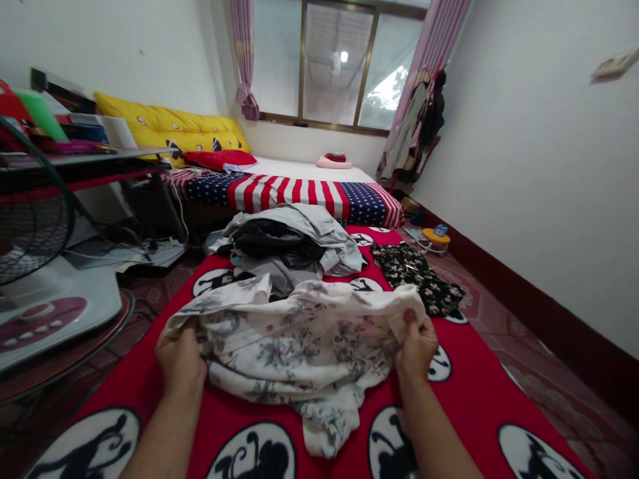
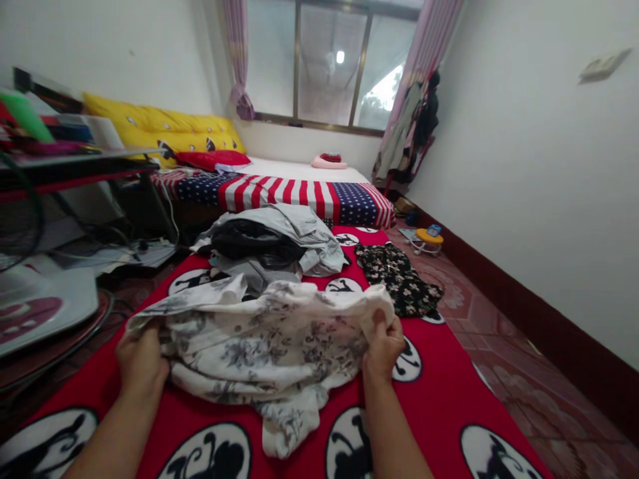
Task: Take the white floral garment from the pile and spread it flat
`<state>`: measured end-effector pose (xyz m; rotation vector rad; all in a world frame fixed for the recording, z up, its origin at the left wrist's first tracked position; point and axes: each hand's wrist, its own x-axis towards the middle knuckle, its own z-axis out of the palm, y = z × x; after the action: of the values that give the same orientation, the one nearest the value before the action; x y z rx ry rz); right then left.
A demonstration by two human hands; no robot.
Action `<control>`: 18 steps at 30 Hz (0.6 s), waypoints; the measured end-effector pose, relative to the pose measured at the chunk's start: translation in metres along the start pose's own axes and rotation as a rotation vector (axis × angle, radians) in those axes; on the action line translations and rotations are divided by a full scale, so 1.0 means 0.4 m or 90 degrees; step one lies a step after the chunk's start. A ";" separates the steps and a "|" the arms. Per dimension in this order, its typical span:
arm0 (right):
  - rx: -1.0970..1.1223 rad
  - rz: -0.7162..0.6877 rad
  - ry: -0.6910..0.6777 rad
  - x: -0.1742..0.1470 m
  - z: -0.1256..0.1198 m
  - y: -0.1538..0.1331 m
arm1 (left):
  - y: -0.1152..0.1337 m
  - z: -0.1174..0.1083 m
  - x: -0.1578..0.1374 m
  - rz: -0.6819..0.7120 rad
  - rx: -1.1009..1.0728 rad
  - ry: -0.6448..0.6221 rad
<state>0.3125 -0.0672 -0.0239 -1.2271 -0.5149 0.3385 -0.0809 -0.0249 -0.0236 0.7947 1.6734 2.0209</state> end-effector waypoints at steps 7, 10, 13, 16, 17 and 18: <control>-0.147 -0.245 -0.064 -0.021 0.009 -0.016 | 0.062 -0.007 -0.050 0.425 0.212 0.014; -0.190 -0.335 -0.262 -0.071 0.032 -0.028 | 0.078 0.020 -0.115 0.574 0.221 -0.183; -0.238 -0.328 -0.474 -0.113 0.054 -0.021 | 0.069 0.054 -0.170 0.602 0.228 -0.406; -0.318 -0.319 -0.622 -0.133 0.063 -0.020 | 0.047 0.078 -0.193 0.595 0.324 -0.502; -0.342 -0.315 -0.646 -0.136 0.063 -0.024 | 0.039 0.082 -0.194 0.592 0.361 -0.515; -0.361 -0.302 -0.661 -0.137 0.061 -0.029 | 0.032 0.084 -0.193 0.590 0.394 -0.524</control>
<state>0.2529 -0.0792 -0.0173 -1.3500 -1.8609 0.4221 0.0002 -0.0507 -0.0203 2.5451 1.4858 1.1457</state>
